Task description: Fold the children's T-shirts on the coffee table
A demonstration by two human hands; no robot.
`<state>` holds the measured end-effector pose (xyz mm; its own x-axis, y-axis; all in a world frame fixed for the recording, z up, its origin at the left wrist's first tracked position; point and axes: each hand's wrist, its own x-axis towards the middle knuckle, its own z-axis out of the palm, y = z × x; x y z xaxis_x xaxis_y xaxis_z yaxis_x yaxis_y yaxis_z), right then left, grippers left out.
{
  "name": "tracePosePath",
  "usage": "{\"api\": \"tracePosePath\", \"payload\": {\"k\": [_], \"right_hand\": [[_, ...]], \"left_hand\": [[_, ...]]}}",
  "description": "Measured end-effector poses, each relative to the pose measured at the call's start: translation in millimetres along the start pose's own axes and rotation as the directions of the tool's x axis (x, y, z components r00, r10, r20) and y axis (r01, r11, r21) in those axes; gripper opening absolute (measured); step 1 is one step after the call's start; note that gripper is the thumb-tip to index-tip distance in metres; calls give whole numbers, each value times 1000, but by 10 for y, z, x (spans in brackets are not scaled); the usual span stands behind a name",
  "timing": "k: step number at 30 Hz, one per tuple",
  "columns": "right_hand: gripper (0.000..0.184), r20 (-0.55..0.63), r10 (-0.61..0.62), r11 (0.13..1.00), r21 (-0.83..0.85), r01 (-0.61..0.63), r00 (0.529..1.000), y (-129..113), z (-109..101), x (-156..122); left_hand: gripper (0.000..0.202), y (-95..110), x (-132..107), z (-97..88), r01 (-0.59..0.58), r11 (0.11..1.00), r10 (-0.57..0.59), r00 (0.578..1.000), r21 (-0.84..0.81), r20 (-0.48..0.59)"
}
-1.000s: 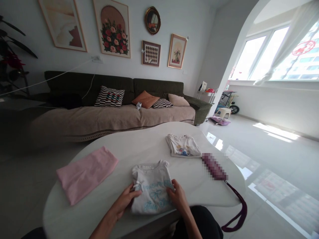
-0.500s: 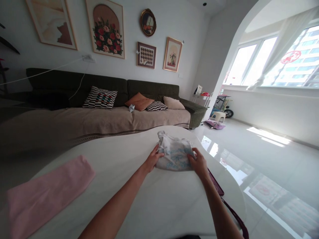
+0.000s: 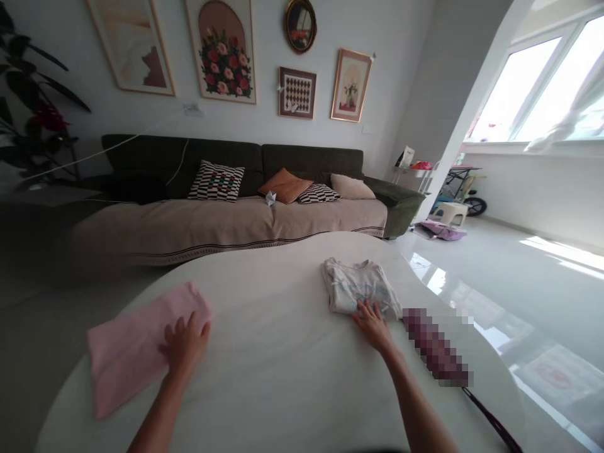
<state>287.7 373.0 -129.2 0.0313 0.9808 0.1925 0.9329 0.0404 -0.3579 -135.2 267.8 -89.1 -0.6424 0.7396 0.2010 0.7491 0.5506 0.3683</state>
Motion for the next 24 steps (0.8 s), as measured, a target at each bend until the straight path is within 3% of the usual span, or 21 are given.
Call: {"api": "tracePosePath", "payload": {"k": [2,3,7,9,11,13,15,17,20,22,24], "right_hand": [[48,-52,20,1000,14,-20,998,-256,-12,-51],[49,-77,17,1000,15,-16,997,-450,2,-122],[39,-135,-132,987,75,143,982,-1393,227,-767],[30,-188,-264,929,215,302,946,-1732,352,-1187],[26,-217,-313,859,352,373,925,-1865,402,-1539],[24,-184,-281,830,447,335,942,-1810,355,-1766],[25,-132,-200,835,495,240,971,-1663,238,-1858],[29,-79,-110,854,502,134,991,-1545,102,-1832],[34,-8,-54,870,491,51,998,-1584,-36,-1666],[31,32,-85,863,502,58,996,-1746,-95,-1571],[27,50,-141,846,526,94,989,-1950,-203,-1574]], "left_hand": [[43,-310,-151,-57,64,986,-62,998,152,-17],[42,-368,-271,-58,32,982,-28,999,184,-19],[38,-206,-905,-61,-262,960,261,965,103,15],[37,-125,-1270,-133,-428,901,433,894,-70,112],[36,-171,-1611,-241,-526,805,585,781,-274,217],[35,-327,-1824,-353,-540,710,690,661,-452,295],[33,-491,-1815,-449,-514,663,730,605,-544,319],[33,-543,-1582,-512,-498,689,698,652,-526,297],[39,-332,-1076,-514,-475,811,565,787,-341,248],[44,-88,-846,-472,-465,842,530,804,-272,268],[55,128,-769,-438,-484,830,553,782,-278,289]]}}
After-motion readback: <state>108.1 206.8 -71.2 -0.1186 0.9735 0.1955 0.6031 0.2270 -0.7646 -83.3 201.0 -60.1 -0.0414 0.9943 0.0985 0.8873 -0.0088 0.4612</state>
